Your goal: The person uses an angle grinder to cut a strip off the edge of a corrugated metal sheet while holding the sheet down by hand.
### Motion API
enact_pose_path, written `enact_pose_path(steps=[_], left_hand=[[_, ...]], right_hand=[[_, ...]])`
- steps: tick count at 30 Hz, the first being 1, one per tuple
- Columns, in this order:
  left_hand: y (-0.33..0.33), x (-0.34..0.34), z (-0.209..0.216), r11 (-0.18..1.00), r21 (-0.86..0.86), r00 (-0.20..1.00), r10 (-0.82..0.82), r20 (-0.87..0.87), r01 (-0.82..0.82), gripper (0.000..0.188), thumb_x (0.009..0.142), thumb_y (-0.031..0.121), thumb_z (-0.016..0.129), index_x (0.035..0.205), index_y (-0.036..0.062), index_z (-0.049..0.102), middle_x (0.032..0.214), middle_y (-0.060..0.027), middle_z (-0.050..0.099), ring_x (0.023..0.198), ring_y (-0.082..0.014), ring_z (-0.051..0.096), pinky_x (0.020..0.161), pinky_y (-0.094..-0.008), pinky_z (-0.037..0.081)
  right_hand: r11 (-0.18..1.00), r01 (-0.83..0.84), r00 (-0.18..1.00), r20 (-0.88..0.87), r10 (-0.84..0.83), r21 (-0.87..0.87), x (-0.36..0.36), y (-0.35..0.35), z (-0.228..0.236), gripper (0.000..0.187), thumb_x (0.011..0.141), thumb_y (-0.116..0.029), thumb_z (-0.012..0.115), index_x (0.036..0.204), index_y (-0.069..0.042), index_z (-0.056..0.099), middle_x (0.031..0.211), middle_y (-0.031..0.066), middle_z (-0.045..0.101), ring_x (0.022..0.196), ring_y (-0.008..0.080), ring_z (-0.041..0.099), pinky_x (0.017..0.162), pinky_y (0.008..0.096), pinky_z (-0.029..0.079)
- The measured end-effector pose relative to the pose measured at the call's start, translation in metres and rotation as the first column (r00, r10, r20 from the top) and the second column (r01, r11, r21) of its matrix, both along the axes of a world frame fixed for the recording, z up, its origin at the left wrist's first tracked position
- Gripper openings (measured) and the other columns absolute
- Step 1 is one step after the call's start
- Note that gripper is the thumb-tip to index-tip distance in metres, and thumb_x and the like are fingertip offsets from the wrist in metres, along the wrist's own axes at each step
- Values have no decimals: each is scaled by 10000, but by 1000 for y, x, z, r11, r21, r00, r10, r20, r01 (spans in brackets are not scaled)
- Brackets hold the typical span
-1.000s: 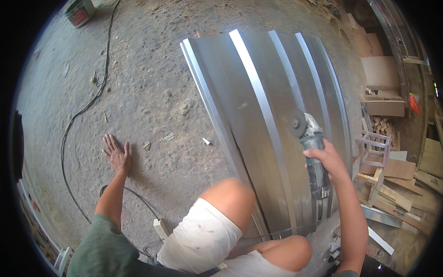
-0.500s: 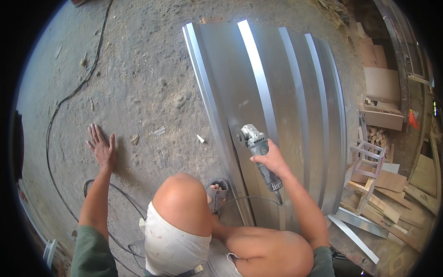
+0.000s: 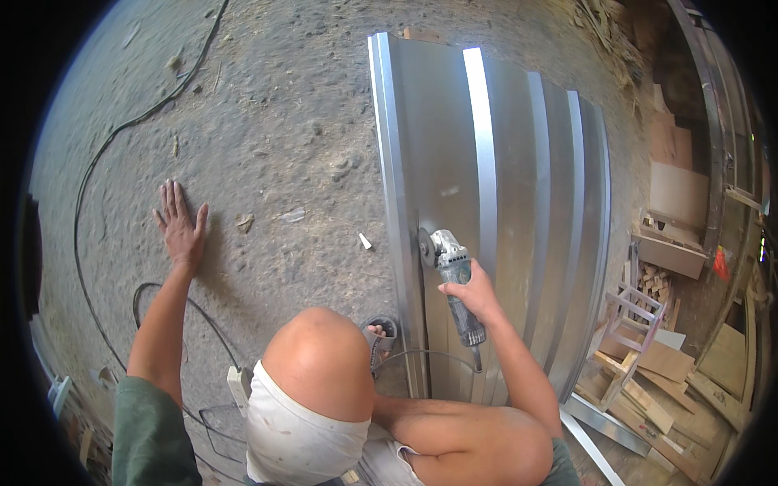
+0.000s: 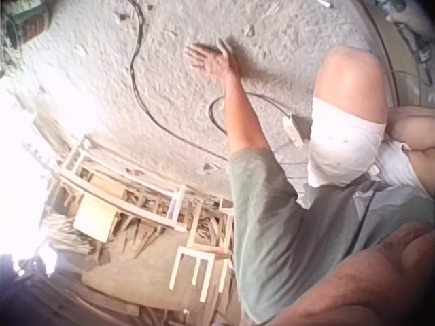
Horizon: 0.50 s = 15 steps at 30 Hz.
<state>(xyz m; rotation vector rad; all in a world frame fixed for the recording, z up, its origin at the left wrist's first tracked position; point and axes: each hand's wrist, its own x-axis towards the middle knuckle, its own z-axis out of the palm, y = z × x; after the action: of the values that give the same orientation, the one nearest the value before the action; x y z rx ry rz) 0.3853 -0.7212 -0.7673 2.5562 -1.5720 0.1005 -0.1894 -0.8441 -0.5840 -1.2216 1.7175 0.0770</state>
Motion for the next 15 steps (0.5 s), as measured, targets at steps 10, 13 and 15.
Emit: enact_pose_path(steps=[10,13,15], left_hand=[[-1,-3,2,1000,-14,1000,1,1,-1,899,995,654,444,1661,125,151,1736,-52,131,1609,-216,51,1271,-552,-6],[-1,-2,1,1000,-12,1000,1,3,-1,902,992,654,450,1661,128,151,1737,-52,128,1610,-217,50,1271,-551,-11],[0,-2,1,1000,-13,1000,3,3,-3,908,988,656,454,1662,129,151,1738,-52,125,1610,-218,49,1271,-551,-12]], right_hand=[[1000,5,1000,0,-5,6,0,-8,2,659,705,-192,847,1252,27,552,1073,131,670,964,217,659,880,364,539],[998,13,1000,10,-14,59,7,-9,7,693,725,-161,835,1316,24,524,1061,99,654,924,174,638,828,336,538],[998,13,1000,12,-13,54,8,-9,4,661,712,-173,843,1269,21,544,1061,116,665,936,195,653,850,346,540]])
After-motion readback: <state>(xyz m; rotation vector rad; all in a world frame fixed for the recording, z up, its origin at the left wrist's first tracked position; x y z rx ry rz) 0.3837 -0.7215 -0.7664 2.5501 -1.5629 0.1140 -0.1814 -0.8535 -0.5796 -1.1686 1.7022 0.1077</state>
